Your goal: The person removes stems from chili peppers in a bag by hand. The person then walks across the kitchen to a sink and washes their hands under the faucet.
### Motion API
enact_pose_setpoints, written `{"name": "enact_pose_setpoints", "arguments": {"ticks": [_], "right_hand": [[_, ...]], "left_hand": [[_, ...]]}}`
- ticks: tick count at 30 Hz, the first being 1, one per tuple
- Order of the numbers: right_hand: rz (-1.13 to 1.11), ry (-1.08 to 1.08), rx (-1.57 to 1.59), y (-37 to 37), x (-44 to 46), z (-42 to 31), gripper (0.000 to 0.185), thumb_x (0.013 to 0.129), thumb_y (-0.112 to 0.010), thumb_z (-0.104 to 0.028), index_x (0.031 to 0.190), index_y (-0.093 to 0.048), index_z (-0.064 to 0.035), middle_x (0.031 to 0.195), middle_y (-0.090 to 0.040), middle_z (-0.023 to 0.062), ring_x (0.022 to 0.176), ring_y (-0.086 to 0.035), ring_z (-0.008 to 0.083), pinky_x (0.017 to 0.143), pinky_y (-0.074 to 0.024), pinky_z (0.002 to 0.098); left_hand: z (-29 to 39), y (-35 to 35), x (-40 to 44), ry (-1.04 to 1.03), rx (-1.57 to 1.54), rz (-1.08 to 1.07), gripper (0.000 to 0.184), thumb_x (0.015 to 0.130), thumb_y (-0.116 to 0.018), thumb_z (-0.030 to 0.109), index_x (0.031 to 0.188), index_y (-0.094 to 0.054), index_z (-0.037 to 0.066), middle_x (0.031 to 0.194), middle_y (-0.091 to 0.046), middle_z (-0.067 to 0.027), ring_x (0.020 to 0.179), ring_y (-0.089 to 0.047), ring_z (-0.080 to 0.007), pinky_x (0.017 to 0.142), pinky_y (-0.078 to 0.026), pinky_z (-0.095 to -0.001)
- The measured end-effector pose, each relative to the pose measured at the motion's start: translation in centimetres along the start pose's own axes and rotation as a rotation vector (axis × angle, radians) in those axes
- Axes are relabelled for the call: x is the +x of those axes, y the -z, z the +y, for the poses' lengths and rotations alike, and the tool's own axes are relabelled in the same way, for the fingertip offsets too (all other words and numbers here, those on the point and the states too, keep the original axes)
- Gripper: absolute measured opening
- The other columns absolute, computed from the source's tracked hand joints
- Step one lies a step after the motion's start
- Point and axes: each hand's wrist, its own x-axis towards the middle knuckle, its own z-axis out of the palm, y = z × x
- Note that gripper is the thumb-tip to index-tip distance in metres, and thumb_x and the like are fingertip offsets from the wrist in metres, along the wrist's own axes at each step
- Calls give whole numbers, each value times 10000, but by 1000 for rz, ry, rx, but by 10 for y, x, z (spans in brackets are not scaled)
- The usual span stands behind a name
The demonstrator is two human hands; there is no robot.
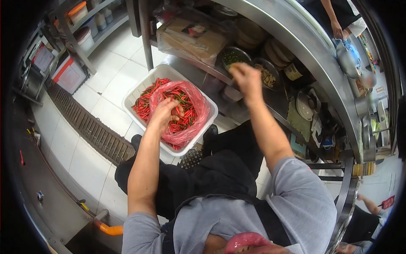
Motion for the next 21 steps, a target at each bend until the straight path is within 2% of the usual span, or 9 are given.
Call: {"name": "enact_pose_setpoints", "arguments": {"ticks": [2, 3, 7, 11, 13, 16, 17, 18, 21], "right_hand": [[126, 64, -209, 10, 36, 26, 205, 808, -661, -208, 950, -711, -69, 915, -692, 121, 883, -661, 296, 778, -500, 367], [63, 125, -386, 11, 53, 48, 239, 796, -675, -215, 1003, -704, -99, 982, -673, 109, 961, -628, 312, 829, -488, 391], [-35, 191, -673, 5, 68, 75, 374, 773, -703, -246, 1125, -657, -127, 1068, -634, 135, 1017, -596, 340, 884, -471, 419], [-51, 206, -637, 1, 96, 99, 384, 781, -699, -254, 1134, -649, -111, 1083, -637, 144, 1020, -593, 346, 895, -464, 433], [-120, 31, -711, 4, 109, 96, 372, 805, -679, -273, 1127, -648, -90, 1107, -637, 162, 1040, -588, 350, 910, -456, 438], [-127, 30, -786, 2, 117, 93, 357, 837, -644, -283, 1135, -643, -86, 1119, -636, 167, 1058, -583, 353, 914, -451, 434], [-58, 59, -765, 4, 117, 94, 351, 844, -639, -285, 1132, -646, -83, 1124, -635, 168, 1065, -582, 352, 911, -453, 427], [3, 87, -740, 7, 111, 85, 346, 851, -634, -287, 1128, -650, -80, 1128, -634, 169, 1073, -582, 351, 908, -455, 421], [119, 176, -360, 15, 69, 24, 260, 849, -644, -161, 1082, -666, -46, 1043, -669, 152, 976, -635, 309, 857, -486, 353]], "left_hand": [[-5, 2, 2, -33, 68, -13, 108, 927, -531, 191, 885, -549, 93, 778, -613, -24, 684, -605, -123, 562, -451, -259], [-5, 2, 2, -15, 91, -18, 93, 925, -551, 197, 913, -544, 105, 793, -612, -24, 712, -609, -125, 576, -446, -242], [0, 1, -2, -36, 93, -21, 87, 917, -565, 183, 908, -544, 98, 809, -613, -25, 710, -605, -119, 580, -445, -239], [7, 2, -3, -52, 107, -18, 84, 913, -572, 174, 907, -544, 95, 813, -612, -20, 714, -603, -115, 576, -440, -235], [8, 2, -2, -59, 114, -9, 81, 913, -571, 170, 903, -544, 94, 810, -610, -17, 709, -603, -114, 573, -438, -233], [11, 5, 0, -62, 135, 33, 42, 881, -564, 106, 882, -540, 71, 786, -603, -31, 691, -605, -110, 547, -436, -225], [13, 8, 1, -91, 130, 32, 41, 877, -566, 100, 887, -541, 68, 787, -600, -31, 689, -602, -109, 544, -436, -227], [14, 12, 0, -116, 124, 36, 43, 873, -569, 93, 892, -542, 65, 789, -597, -32, 687, -599, -107, 542, -436, -229], [24, 14, -4, -142, 130, 93, 80, 869, -571, 87, 938, -554, 50, 797, -598, -33, 681, -589, -105, 534, -437, -236]]}}
